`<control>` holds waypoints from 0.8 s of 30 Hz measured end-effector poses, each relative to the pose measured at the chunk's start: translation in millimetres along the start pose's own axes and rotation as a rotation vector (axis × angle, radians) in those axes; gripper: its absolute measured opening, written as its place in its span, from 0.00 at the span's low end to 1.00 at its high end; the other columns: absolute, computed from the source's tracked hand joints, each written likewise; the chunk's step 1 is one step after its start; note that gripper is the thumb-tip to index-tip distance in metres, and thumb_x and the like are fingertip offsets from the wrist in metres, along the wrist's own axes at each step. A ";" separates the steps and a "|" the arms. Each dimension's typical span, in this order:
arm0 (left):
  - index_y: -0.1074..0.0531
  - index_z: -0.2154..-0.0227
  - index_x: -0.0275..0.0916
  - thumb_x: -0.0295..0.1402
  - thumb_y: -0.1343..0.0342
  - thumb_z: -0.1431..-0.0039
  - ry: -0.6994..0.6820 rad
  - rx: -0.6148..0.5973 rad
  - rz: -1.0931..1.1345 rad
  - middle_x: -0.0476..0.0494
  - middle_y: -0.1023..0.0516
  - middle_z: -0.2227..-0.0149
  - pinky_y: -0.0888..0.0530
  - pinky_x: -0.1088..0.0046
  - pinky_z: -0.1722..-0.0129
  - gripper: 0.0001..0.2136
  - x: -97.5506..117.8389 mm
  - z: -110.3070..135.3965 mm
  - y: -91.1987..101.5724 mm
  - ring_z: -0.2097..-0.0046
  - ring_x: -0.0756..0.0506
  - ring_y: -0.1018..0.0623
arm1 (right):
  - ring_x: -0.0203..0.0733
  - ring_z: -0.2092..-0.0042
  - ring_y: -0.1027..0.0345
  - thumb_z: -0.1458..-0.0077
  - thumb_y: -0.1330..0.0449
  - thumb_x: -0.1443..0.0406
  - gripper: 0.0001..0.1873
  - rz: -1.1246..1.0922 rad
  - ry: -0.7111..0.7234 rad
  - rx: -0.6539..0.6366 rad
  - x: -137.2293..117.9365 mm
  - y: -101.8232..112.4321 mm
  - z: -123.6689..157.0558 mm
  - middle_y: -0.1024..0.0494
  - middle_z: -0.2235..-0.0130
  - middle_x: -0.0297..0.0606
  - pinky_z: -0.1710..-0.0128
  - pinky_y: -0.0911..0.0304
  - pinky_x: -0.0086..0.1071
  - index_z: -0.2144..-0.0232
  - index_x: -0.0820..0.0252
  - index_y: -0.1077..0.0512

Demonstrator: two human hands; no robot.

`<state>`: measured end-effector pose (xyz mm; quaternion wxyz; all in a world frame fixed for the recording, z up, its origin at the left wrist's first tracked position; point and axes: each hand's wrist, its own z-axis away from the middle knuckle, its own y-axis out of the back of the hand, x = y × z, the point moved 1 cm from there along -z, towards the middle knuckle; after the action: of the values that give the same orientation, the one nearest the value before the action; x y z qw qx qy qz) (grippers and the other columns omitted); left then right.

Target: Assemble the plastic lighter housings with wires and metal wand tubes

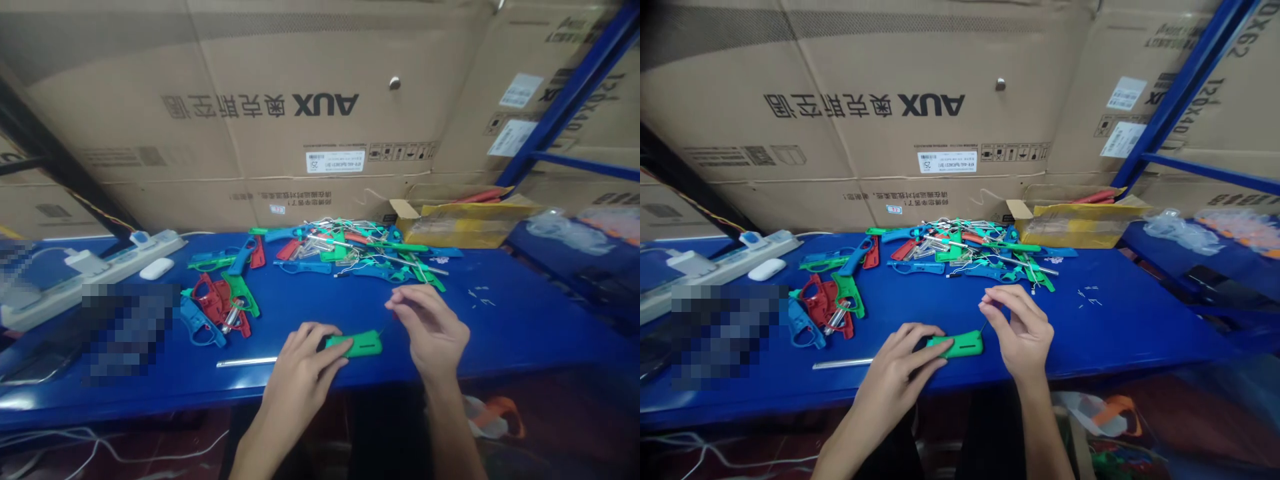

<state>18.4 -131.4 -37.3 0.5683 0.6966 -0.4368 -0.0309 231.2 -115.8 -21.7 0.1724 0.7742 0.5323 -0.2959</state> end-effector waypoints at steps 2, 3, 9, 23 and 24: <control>0.25 0.47 0.51 0.31 0.46 0.31 -0.009 0.006 -0.007 0.44 0.25 0.48 0.29 0.60 0.55 0.13 -1.2 -0.7 -0.8 0.49 0.40 0.28 | 0.41 0.62 0.24 0.35 0.43 0.71 0.16 0.001 -0.037 -0.056 -1.0 0.3 0.9 0.21 0.58 0.38 0.70 0.28 0.35 0.51 0.49 0.22; 0.25 0.47 0.51 0.31 0.45 0.31 -0.016 0.013 -0.012 0.44 0.25 0.48 0.29 0.61 0.55 0.13 -1.7 -1.1 -1.2 0.49 0.40 0.28 | 0.40 0.62 0.24 0.34 0.45 0.71 0.18 -0.001 -0.056 -0.082 -1.4 0.6 1.1 0.21 0.58 0.39 0.70 0.28 0.34 0.49 0.48 0.23; 0.25 0.47 0.52 0.31 0.44 0.32 -0.030 0.026 -0.055 0.45 0.24 0.49 0.28 0.62 0.54 0.14 -1.5 -2.8 1.0 0.49 0.41 0.26 | 0.39 0.64 0.30 0.44 0.33 0.74 0.21 0.076 0.051 -0.032 -0.5 2.6 -4.7 0.28 0.66 0.33 0.65 0.31 0.36 0.52 0.45 0.21; 0.35 0.37 0.47 0.28 0.54 0.28 -0.048 0.054 -0.327 0.47 0.27 0.40 0.33 0.60 0.45 0.20 5.5 14.1 -16.0 0.41 0.41 0.29 | 0.38 0.57 0.25 0.30 0.50 0.67 0.19 0.082 -0.143 -0.283 -15.2 9.7 -7.1 0.22 0.54 0.36 0.58 0.29 0.34 0.42 0.46 0.30; 0.35 0.37 0.47 0.28 0.54 0.28 -0.050 0.054 -0.322 0.48 0.27 0.40 0.33 0.60 0.45 0.20 5.2 13.9 -15.4 0.41 0.42 0.29 | 0.38 0.57 0.25 0.30 0.50 0.67 0.20 0.064 -0.140 -0.313 -15.7 9.6 -8.2 0.21 0.54 0.36 0.58 0.28 0.34 0.41 0.46 0.30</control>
<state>22.9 -145.7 -52.5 0.5260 0.7716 -0.3343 -0.1274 238.3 -125.9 -5.8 0.3369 0.7320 0.5337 -0.2567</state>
